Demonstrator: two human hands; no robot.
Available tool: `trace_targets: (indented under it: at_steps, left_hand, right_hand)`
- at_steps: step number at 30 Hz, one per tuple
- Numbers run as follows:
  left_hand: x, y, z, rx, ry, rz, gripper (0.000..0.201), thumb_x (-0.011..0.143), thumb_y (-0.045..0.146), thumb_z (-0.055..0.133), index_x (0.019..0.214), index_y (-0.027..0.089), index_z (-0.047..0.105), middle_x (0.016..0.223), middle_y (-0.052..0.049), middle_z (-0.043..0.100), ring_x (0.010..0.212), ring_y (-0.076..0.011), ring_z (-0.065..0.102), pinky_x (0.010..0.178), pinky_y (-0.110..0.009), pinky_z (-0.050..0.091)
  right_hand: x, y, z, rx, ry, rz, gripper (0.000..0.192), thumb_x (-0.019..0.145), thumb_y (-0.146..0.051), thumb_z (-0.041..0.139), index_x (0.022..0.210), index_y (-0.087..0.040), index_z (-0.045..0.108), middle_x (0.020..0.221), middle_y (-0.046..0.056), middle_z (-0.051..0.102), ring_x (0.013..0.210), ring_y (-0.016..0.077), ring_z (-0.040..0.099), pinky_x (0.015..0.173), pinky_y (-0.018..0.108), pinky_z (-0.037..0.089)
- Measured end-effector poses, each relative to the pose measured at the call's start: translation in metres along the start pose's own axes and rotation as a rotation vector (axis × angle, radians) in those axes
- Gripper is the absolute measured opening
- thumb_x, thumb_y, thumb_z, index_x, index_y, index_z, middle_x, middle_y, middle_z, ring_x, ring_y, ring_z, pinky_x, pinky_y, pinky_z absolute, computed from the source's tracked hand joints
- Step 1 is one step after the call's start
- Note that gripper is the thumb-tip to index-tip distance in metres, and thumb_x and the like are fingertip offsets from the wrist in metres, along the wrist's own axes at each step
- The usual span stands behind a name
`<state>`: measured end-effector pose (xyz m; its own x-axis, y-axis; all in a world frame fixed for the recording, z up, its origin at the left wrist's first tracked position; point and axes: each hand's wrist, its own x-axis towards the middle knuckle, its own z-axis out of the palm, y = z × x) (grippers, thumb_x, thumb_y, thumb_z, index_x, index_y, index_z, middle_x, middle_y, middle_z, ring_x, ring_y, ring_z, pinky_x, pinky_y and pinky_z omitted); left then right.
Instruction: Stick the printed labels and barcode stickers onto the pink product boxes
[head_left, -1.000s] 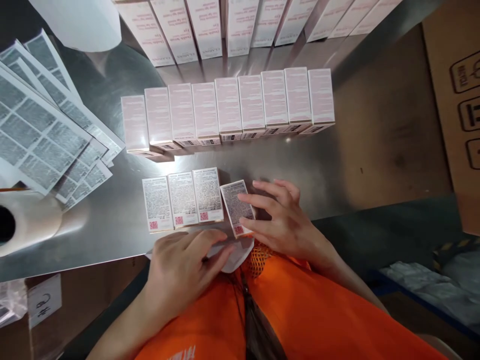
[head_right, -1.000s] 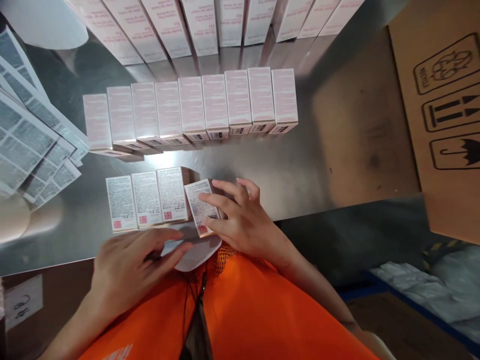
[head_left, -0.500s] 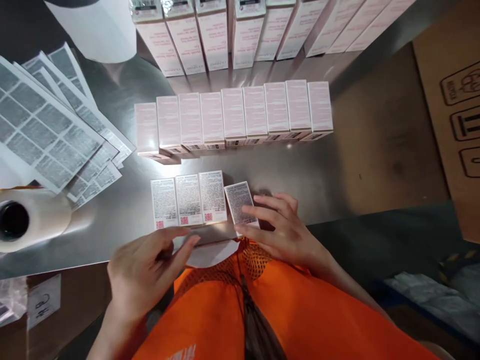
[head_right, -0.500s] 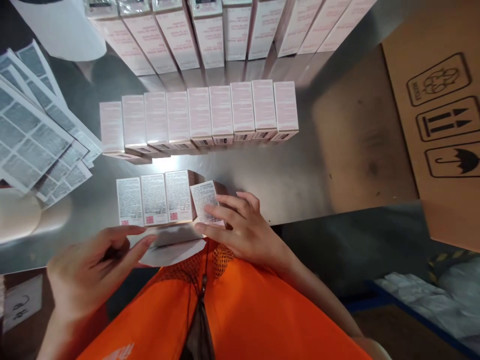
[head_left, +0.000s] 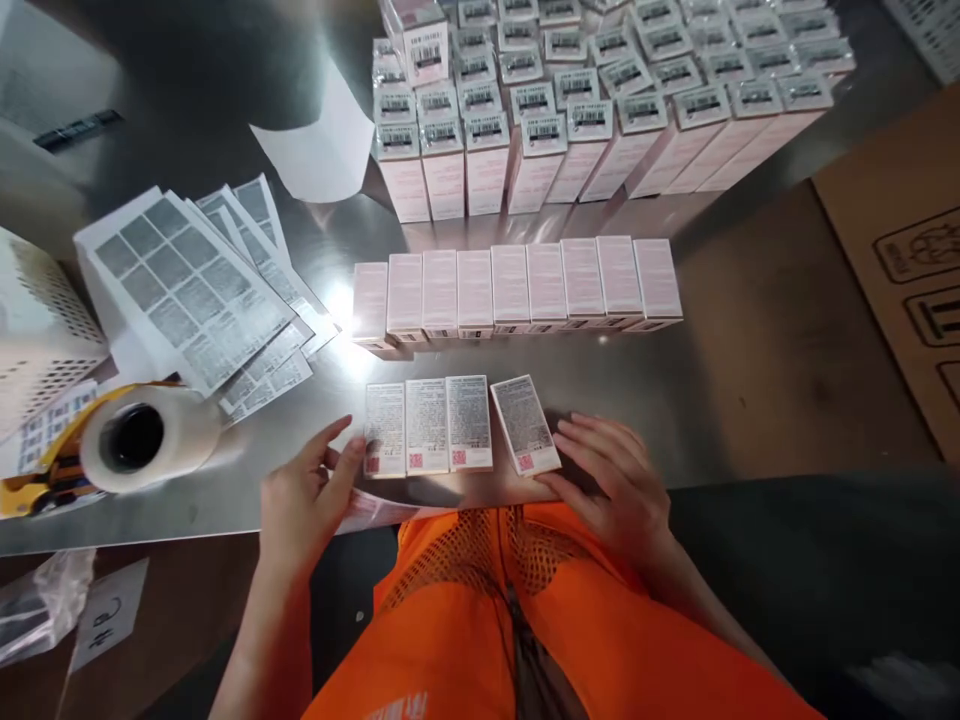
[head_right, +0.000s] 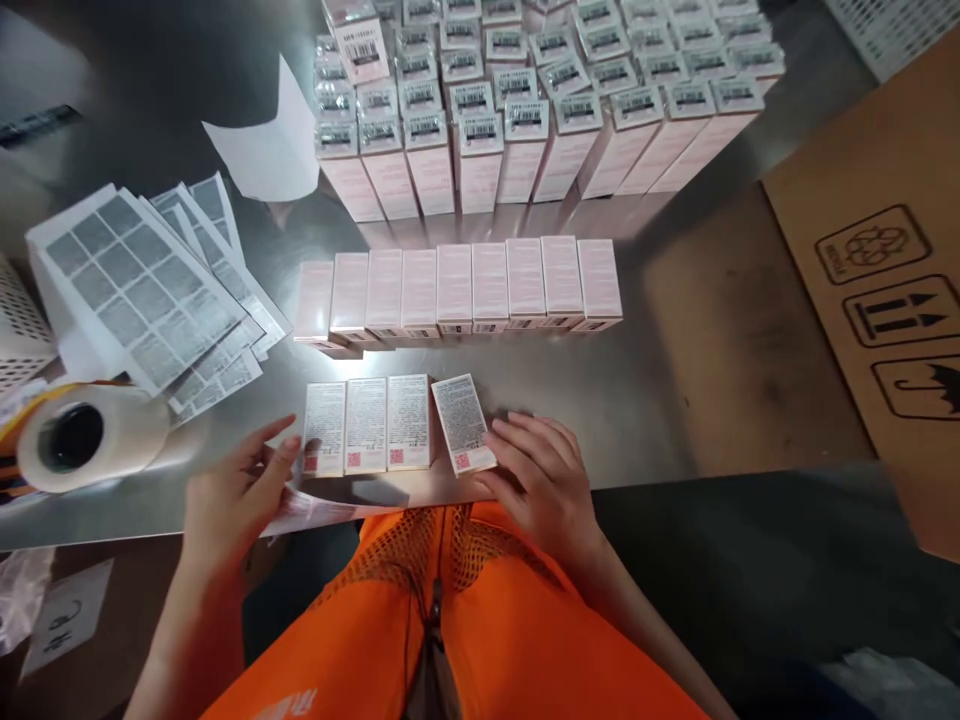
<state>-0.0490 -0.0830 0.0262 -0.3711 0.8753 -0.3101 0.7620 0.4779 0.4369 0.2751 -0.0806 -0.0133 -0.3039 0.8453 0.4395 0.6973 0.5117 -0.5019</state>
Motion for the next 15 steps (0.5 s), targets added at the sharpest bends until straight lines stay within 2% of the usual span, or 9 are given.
trace_targets:
  at_steps: [2, 6, 8, 10, 13, 15]
  left_hand:
    - [0.003, 0.002, 0.005, -0.003, -0.065, 0.075, 0.061, 0.088, 0.062, 0.051, 0.124, 0.016, 0.068, 0.053, 0.004, 0.062, 0.050, -0.0156, 0.061, 0.056, -0.026, 0.044]
    - [0.013, 0.004, 0.011, 0.040, -0.094, 0.141, 0.060, 0.086, 0.064, 0.050, 0.117, 0.018, 0.071, 0.050, 0.005, 0.057, 0.053, -0.0168, 0.062, 0.056, -0.025, 0.042]
    - [0.017, 0.004, 0.013, 0.039, -0.079, 0.120, 0.061, 0.085, 0.066, 0.049, 0.116, 0.018, 0.071, 0.050, 0.004, 0.058, 0.054, -0.0174, 0.062, 0.057, -0.025, 0.042]
    - [0.020, 0.004, 0.012, 0.030, -0.078, 0.104, 0.066, 0.083, 0.069, 0.048, 0.117, 0.016, 0.071, 0.051, 0.004, 0.058, 0.055, -0.0182, 0.063, 0.057, -0.026, 0.042]
    - [0.020, 0.004, 0.011, 0.026, -0.092, 0.108, 0.071, 0.083, 0.071, 0.046, 0.120, 0.016, 0.069, 0.051, 0.004, 0.057, 0.056, -0.0187, 0.062, 0.058, -0.027, 0.042]
    - [0.019, 0.002, 0.009, 0.027, -0.108, 0.100, 0.073, 0.082, 0.072, 0.048, 0.124, 0.016, 0.068, 0.054, 0.003, 0.059, 0.057, -0.0185, 0.063, 0.059, -0.027, 0.042]
  right_hand:
    - [0.005, 0.000, 0.010, 0.048, -0.034, 0.003, 0.041, 0.086, -0.021, 0.074, 0.126, -0.022, 0.064, 0.116, 0.011, 0.074, 0.110, 0.0264, 0.069, 0.093, 0.043, 0.057]
    - [0.012, -0.004, 0.024, 0.121, 0.038, -0.014, 0.023, 0.089, -0.025, 0.070, 0.112, -0.024, 0.070, 0.102, 0.008, 0.076, 0.098, 0.0223, 0.072, 0.086, 0.036, 0.061]
    - [0.014, -0.006, 0.025, 0.111, 0.011, 0.017, 0.023, 0.087, -0.032, 0.072, 0.109, -0.025, 0.070, 0.103, 0.008, 0.074, 0.100, 0.0239, 0.071, 0.086, 0.038, 0.061]
    - [0.015, -0.008, 0.022, 0.084, -0.063, 0.071, 0.039, 0.083, -0.041, 0.075, 0.117, -0.024, 0.067, 0.117, 0.012, 0.069, 0.110, 0.0280, 0.067, 0.091, 0.044, 0.059]
    - [0.017, -0.011, 0.021, 0.053, -0.185, 0.140, 0.071, 0.077, -0.049, 0.079, 0.137, -0.020, 0.054, 0.142, 0.019, 0.052, 0.129, 0.0337, 0.054, 0.099, 0.049, 0.055]
    - [0.018, -0.014, 0.025, 0.053, -0.232, 0.134, 0.079, 0.076, -0.049, 0.080, 0.142, -0.017, 0.050, 0.147, 0.021, 0.047, 0.133, 0.0343, 0.050, 0.103, 0.050, 0.053]
